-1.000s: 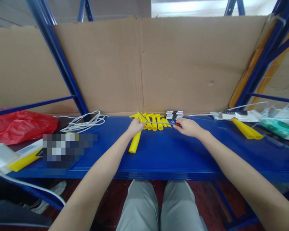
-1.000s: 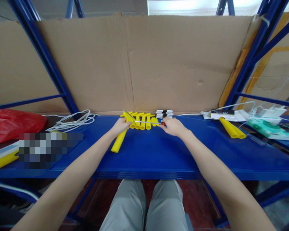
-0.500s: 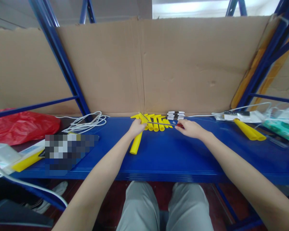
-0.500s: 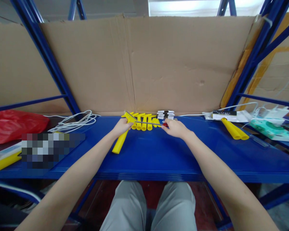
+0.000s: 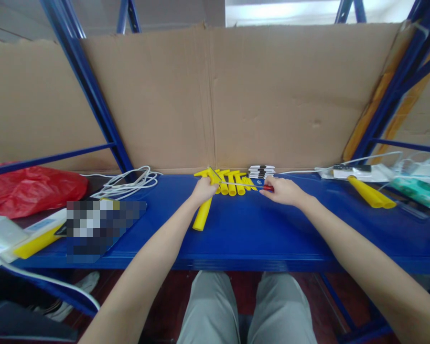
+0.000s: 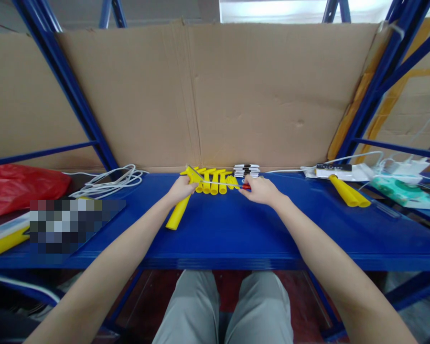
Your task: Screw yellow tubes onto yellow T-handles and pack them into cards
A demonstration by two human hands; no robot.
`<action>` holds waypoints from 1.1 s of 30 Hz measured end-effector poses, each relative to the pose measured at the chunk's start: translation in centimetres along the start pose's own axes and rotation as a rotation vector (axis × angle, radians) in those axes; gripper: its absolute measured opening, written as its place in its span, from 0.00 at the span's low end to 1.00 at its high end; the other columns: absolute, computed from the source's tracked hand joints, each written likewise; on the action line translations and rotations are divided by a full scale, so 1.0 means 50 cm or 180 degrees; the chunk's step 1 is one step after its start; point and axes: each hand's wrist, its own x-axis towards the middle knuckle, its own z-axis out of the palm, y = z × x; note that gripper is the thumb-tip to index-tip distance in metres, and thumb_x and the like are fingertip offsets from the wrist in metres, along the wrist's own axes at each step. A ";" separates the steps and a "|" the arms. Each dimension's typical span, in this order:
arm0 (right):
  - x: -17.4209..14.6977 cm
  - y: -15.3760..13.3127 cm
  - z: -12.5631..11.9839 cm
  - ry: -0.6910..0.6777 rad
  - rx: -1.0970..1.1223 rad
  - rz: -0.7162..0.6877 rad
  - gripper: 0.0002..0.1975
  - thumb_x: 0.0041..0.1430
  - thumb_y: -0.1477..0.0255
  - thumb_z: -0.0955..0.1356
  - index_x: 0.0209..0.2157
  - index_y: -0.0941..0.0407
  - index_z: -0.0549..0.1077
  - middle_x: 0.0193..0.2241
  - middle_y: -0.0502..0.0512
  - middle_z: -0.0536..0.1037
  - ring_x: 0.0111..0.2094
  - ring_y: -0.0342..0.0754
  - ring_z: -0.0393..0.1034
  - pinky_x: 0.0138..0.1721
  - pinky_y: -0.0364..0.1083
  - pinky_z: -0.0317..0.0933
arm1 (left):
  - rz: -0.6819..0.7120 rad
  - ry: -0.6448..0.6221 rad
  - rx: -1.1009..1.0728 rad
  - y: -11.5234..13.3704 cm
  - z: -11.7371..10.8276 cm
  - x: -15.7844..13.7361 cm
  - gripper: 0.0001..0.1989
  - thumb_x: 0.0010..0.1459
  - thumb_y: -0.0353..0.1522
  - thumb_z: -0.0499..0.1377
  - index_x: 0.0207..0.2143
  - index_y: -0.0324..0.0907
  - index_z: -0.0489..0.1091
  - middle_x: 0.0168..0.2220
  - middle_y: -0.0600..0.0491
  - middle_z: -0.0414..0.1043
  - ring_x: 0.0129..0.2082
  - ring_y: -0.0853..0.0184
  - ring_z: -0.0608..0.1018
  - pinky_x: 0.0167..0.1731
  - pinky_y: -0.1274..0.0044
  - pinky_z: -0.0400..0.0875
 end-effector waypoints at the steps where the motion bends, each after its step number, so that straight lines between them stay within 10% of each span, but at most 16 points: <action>1: -0.001 -0.001 -0.002 -0.0042 0.0009 -0.0035 0.14 0.60 0.62 0.60 0.39 0.57 0.69 0.35 0.60 0.78 0.36 0.53 0.73 0.32 0.45 0.57 | -0.0010 -0.0004 0.0041 0.001 0.000 0.000 0.06 0.48 0.26 0.53 0.22 0.36 0.68 0.24 0.48 0.73 0.30 0.64 0.77 0.29 0.79 0.68; 33: 0.004 0.009 0.006 0.0032 0.0093 0.0049 0.11 0.57 0.63 0.64 0.36 0.56 0.67 0.32 0.57 0.78 0.31 0.50 0.72 0.27 0.43 0.55 | 0.0075 0.0039 0.0386 -0.001 0.000 0.003 0.07 0.49 0.29 0.53 0.23 0.38 0.70 0.22 0.50 0.72 0.31 0.63 0.77 0.30 0.80 0.69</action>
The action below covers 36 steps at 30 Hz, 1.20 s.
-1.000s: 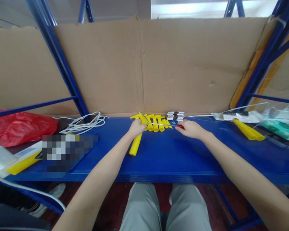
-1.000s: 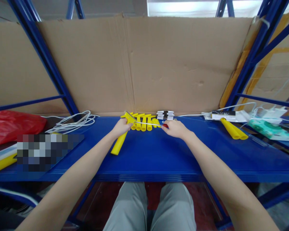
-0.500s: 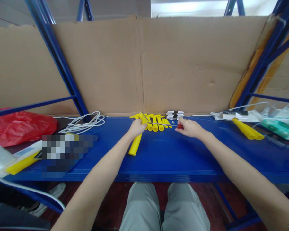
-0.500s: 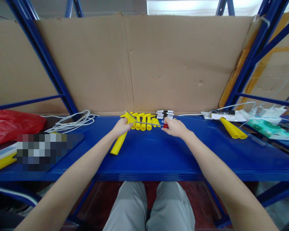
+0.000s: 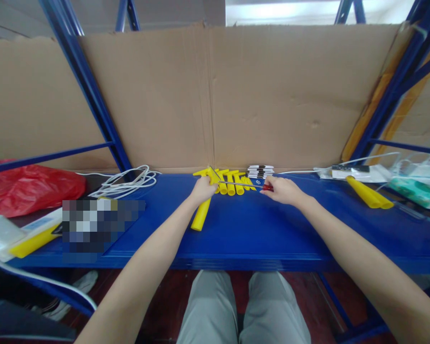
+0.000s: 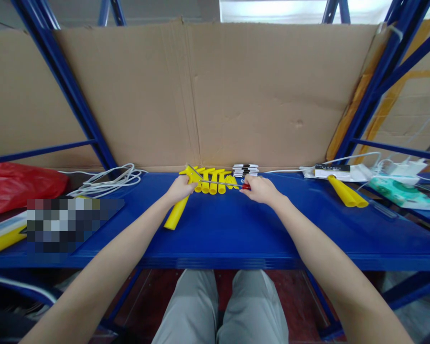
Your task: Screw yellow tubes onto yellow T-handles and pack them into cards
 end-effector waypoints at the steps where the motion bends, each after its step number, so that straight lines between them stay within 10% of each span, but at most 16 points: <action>1: 0.001 0.002 0.002 -0.0006 0.0029 0.0018 0.11 0.57 0.63 0.64 0.36 0.56 0.67 0.31 0.57 0.78 0.30 0.50 0.72 0.27 0.43 0.55 | 0.0000 0.0010 0.0002 0.000 0.000 0.000 0.07 0.49 0.29 0.53 0.23 0.37 0.70 0.22 0.50 0.72 0.31 0.63 0.77 0.30 0.80 0.69; 36: 0.002 0.003 -0.002 -0.0320 0.0133 -0.0073 0.16 0.62 0.62 0.59 0.32 0.57 0.71 0.35 0.61 0.77 0.34 0.52 0.72 0.32 0.45 0.59 | -0.0017 -0.0107 0.0163 0.012 -0.003 -0.014 0.09 0.51 0.29 0.53 0.26 0.35 0.72 0.26 0.47 0.75 0.29 0.64 0.77 0.27 0.79 0.67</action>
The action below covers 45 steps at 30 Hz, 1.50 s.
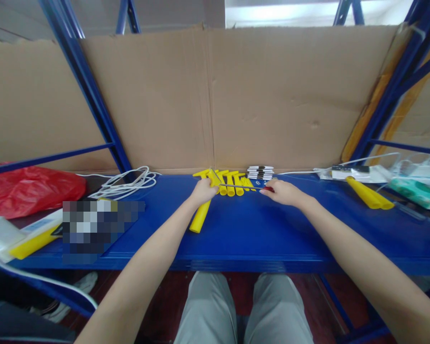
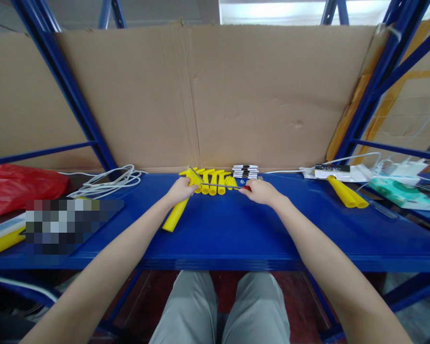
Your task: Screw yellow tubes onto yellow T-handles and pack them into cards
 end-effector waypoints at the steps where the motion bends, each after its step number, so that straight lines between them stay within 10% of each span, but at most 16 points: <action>1: 0.000 0.000 0.001 0.0071 -0.0051 0.0033 0.15 0.60 0.61 0.61 0.32 0.57 0.71 0.35 0.61 0.77 0.35 0.52 0.72 0.32 0.45 0.58 | -0.0002 -0.0008 0.0023 0.001 -0.001 0.000 0.09 0.51 0.29 0.53 0.26 0.34 0.71 0.26 0.47 0.75 0.29 0.64 0.77 0.27 0.79 0.67; 45: 0.005 0.026 0.018 -0.0477 0.1424 -0.0184 0.17 0.54 0.57 0.62 0.27 0.57 0.68 0.24 0.54 0.73 0.26 0.46 0.66 0.27 0.44 0.58 | 0.0032 0.0015 0.0184 0.003 -0.002 -0.001 0.10 0.52 0.30 0.53 0.26 0.33 0.72 0.27 0.45 0.75 0.27 0.65 0.76 0.23 0.80 0.63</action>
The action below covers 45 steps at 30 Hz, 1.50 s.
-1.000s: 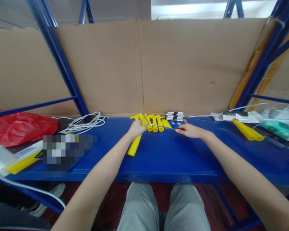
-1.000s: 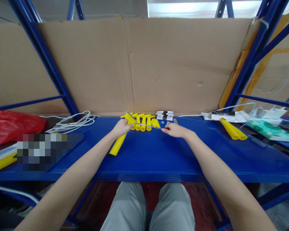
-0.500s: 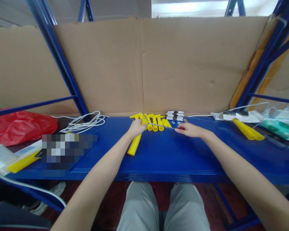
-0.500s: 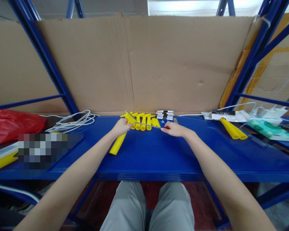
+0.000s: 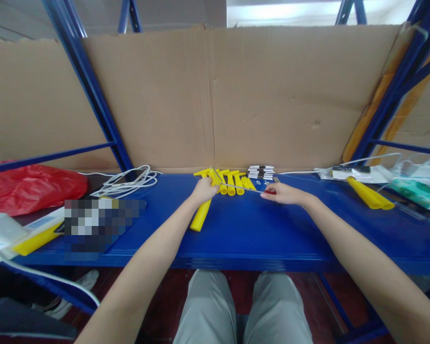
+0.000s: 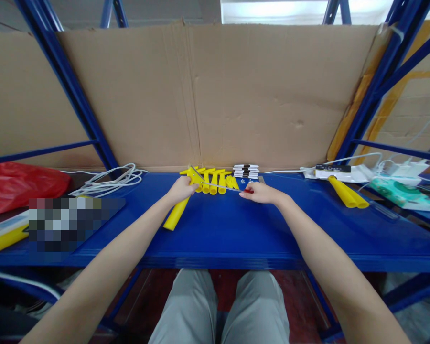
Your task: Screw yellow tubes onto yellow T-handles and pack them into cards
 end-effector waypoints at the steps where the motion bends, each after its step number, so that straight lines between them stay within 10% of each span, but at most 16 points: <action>1: 0.000 0.001 -0.002 -0.0088 0.0008 -0.0021 0.19 0.56 0.56 0.60 0.26 0.57 0.68 0.24 0.54 0.73 0.26 0.46 0.65 0.26 0.44 0.58 | 0.0007 -0.0009 -0.0003 0.000 0.000 0.000 0.11 0.52 0.30 0.53 0.26 0.33 0.72 0.27 0.45 0.75 0.27 0.65 0.76 0.23 0.80 0.63; 20: 0.005 0.006 0.005 0.0526 -0.0286 0.0110 0.10 0.45 0.67 0.67 0.24 0.54 0.59 0.23 0.49 0.71 0.24 0.43 0.62 0.25 0.42 0.54 | 0.0032 0.0041 -0.0090 -0.006 0.005 0.005 0.08 0.51 0.30 0.53 0.26 0.36 0.71 0.23 0.49 0.73 0.29 0.64 0.77 0.25 0.80 0.66; 45: 0.013 0.039 0.015 0.0140 -0.0118 -0.0148 0.11 0.49 0.66 0.69 0.33 0.57 0.76 0.34 0.56 0.78 0.35 0.49 0.71 0.38 0.47 0.64 | 0.0031 0.0001 -0.0177 0.005 -0.001 -0.003 0.08 0.52 0.28 0.54 0.24 0.36 0.71 0.24 0.49 0.74 0.29 0.64 0.77 0.28 0.79 0.66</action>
